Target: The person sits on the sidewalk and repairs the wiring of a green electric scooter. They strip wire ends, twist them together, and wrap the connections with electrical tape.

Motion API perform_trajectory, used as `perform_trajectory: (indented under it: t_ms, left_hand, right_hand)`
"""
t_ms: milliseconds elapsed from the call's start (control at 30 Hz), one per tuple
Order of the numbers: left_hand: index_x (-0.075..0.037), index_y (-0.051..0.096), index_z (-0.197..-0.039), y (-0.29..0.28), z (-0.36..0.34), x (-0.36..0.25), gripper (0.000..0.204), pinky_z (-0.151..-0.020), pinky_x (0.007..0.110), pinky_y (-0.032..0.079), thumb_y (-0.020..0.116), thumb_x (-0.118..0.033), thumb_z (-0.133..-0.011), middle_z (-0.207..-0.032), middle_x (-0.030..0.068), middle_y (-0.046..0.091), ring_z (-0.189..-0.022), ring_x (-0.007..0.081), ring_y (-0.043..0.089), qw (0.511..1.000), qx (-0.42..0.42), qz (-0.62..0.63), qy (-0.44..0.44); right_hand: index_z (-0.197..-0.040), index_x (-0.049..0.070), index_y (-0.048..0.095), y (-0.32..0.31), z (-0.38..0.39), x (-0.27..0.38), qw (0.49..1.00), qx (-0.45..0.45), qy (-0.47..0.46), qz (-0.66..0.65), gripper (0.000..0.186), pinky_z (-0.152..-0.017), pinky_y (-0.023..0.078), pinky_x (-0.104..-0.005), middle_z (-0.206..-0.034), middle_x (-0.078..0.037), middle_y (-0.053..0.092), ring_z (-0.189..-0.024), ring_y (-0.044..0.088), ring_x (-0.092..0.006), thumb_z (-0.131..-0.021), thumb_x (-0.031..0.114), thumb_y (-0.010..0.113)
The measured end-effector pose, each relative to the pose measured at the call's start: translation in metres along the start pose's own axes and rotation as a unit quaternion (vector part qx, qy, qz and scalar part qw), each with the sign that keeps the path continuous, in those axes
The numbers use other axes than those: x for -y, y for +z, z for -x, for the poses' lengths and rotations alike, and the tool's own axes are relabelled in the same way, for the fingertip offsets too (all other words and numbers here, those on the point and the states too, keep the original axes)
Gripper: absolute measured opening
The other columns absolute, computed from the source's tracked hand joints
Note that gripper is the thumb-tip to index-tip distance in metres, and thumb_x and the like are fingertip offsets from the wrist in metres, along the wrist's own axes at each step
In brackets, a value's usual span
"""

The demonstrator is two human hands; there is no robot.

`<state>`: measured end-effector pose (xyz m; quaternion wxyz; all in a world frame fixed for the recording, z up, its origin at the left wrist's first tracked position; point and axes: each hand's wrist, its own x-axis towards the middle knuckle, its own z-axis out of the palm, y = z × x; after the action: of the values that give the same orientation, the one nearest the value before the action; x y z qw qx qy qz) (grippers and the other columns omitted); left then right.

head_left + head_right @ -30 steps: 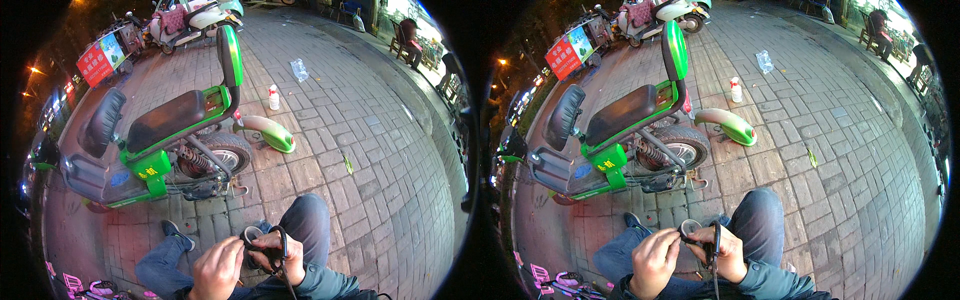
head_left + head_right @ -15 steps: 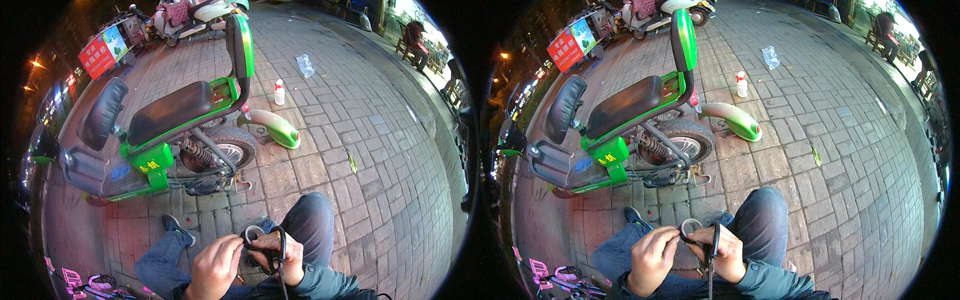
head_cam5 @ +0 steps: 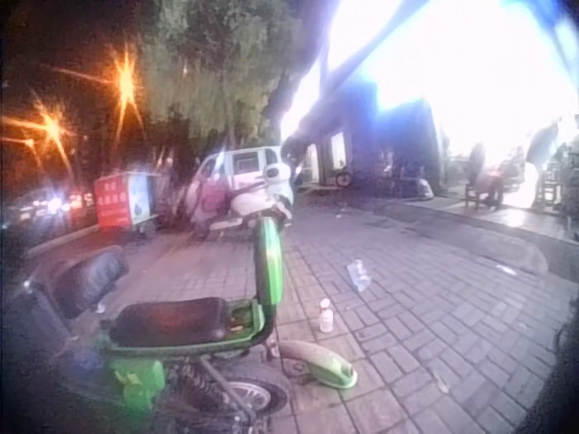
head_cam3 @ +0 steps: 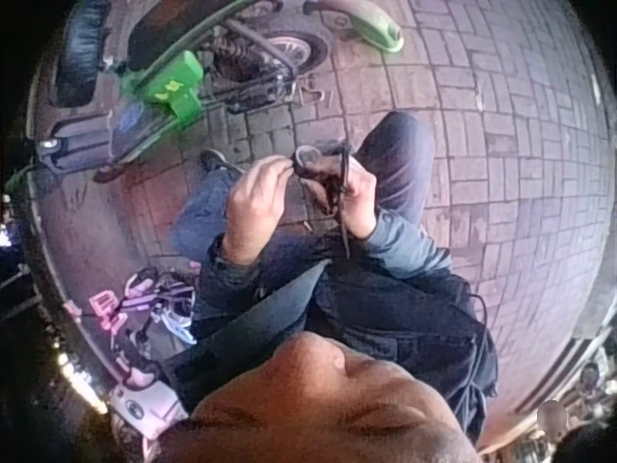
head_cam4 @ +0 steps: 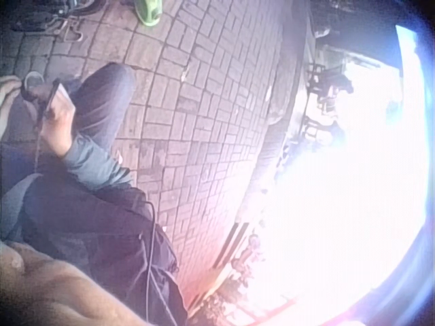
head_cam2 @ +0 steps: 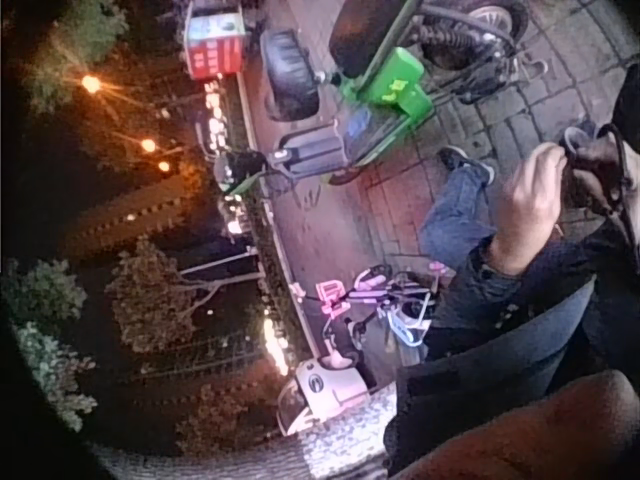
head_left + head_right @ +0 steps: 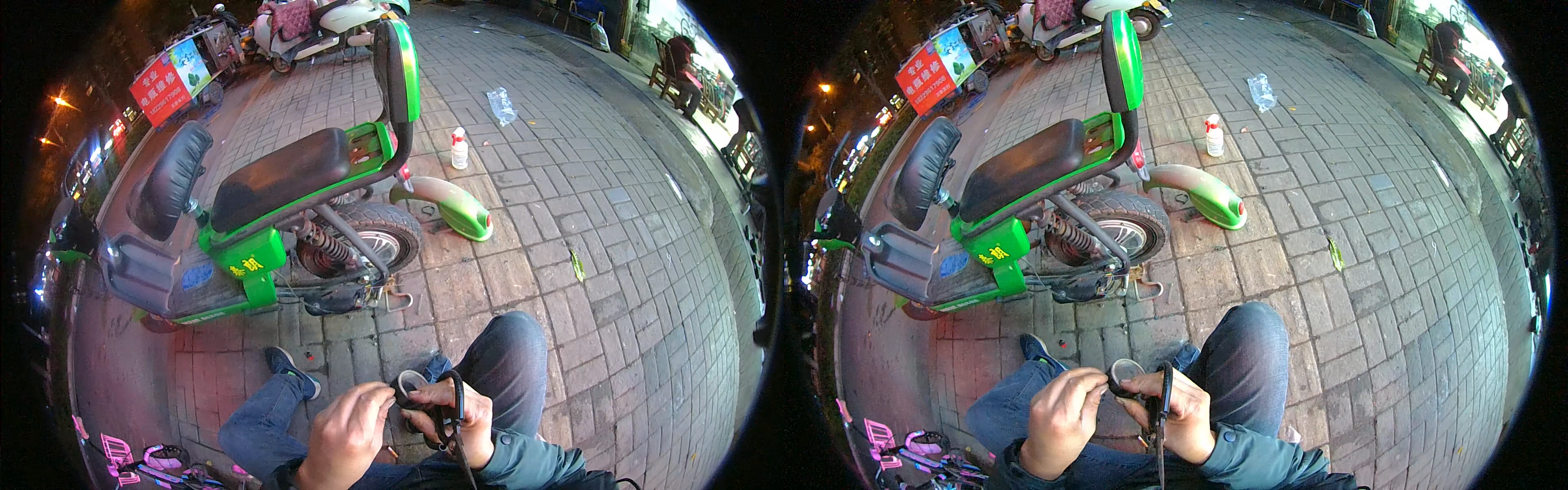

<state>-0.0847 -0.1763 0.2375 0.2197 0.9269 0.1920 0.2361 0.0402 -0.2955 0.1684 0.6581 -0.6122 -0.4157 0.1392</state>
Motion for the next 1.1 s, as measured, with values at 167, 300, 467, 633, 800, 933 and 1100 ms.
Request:
perform_trajectory:
  t_ms: [167, 300, 467, 633, 800, 933, 1100]
  left_hand:
    - [-0.002, 0.064, -0.103, 0.007, 0.001, 0.004, 0.019, -0.074, 0.04, 0.058, 0.073, 0.001, -0.086, -0.097, 0.0146, 0.07, -0.084, 0.0332, 0.071, 0.999, -0.004, -0.03, 0.019]
    - [-0.001, 0.065, -0.104, 0.005, 0.002, 0.009, 0.02, -0.075, 0.039, 0.059, 0.073, 0.001, -0.086, -0.099, 0.015, 0.071, -0.086, 0.0332, 0.071, 1.0, 0.006, 0.007, 0.007]
    - [-0.001, 0.068, -0.103, 0.003, 0.003, 0.007, 0.019, -0.075, 0.038, 0.059, 0.074, 0.001, -0.085, -0.1, 0.0149, 0.073, -0.087, 0.0324, 0.072, 1.0, 0.01, 0.013, -0.007]
    - [-0.001, 0.068, -0.099, 0.0, 0.003, 0.009, 0.017, -0.076, 0.038, 0.059, 0.074, 0.002, -0.084, -0.097, 0.0146, 0.073, -0.087, 0.0322, 0.072, 1.0, 0.019, 0.006, -0.003]
    - [-0.001, 0.067, -0.098, 0.002, 0.002, 0.014, 0.022, -0.074, 0.036, 0.059, 0.077, 0.0, -0.078, -0.095, 0.0147, 0.072, -0.086, 0.0297, 0.073, 0.999, 0.003, 0.031, -0.034]
    - [0.003, 0.069, -0.098, 0.005, 0.0, 0.018, 0.018, -0.071, 0.032, 0.061, 0.075, 0.003, -0.082, -0.093, 0.0144, 0.075, -0.08, 0.0203, 0.075, 0.959, 0.004, 0.197, -0.202]
    - [0.004, 0.072, -0.106, -0.006, 0.0, 0.025, 0.023, -0.07, 0.031, 0.061, 0.077, 0.001, -0.083, -0.096, 0.0163, 0.076, -0.082, 0.0209, 0.076, 0.954, 0.1, 0.211, -0.188]
  right_hand:
    - [-0.103, 0.003, 0.073, 0.003, 0.004, 0.004, 0.999, -0.005, 0.041, 0.007, 0.03, -0.072, 0.057, -0.0315, -0.095, -0.011, 0.075, -0.082, 0.073, -0.0225, -0.077, 0.005, 0.087]
    - [-0.104, 0.003, 0.073, 0.006, 0.005, 0.005, 0.998, -0.019, 0.062, 0.018, 0.03, -0.073, 0.057, -0.0309, -0.095, -0.011, 0.075, -0.082, 0.072, -0.0215, -0.077, 0.004, 0.086]
    - [-0.105, 0.003, 0.073, 0.007, 0.006, 0.005, 0.997, -0.018, 0.07, 0.009, 0.031, -0.074, 0.057, -0.031, -0.097, -0.011, 0.075, -0.083, 0.073, -0.0222, -0.077, 0.004, 0.085]
    - [-0.105, 0.003, 0.073, 0.006, 0.004, 0.005, 0.999, -0.002, 0.046, 0.019, 0.03, -0.075, 0.057, -0.031, -0.098, -0.011, 0.075, -0.084, 0.073, -0.0239, -0.078, 0.003, 0.085]
    - [-0.105, 0.002, 0.073, 0.003, 0.002, 0.008, 0.998, 0.037, 0.054, 0.006, 0.03, -0.075, 0.057, -0.0311, -0.098, -0.012, 0.075, -0.085, 0.073, -0.0237, -0.078, 0.003, 0.085]
    - [-0.105, 0.002, 0.073, 0.003, 0.002, 0.007, 0.996, 0.029, 0.077, -0.021, 0.031, -0.075, 0.056, -0.0308, -0.097, -0.012, 0.075, -0.085, 0.073, -0.0226, -0.077, 0.004, 0.086]
    - [-0.108, 0.004, 0.074, 0.001, 0.003, 0.0, 0.997, 0.036, 0.061, -0.008, 0.034, -0.075, 0.055, -0.0322, -0.097, -0.011, 0.074, -0.085, 0.071, -0.0231, -0.077, 0.004, 0.086]
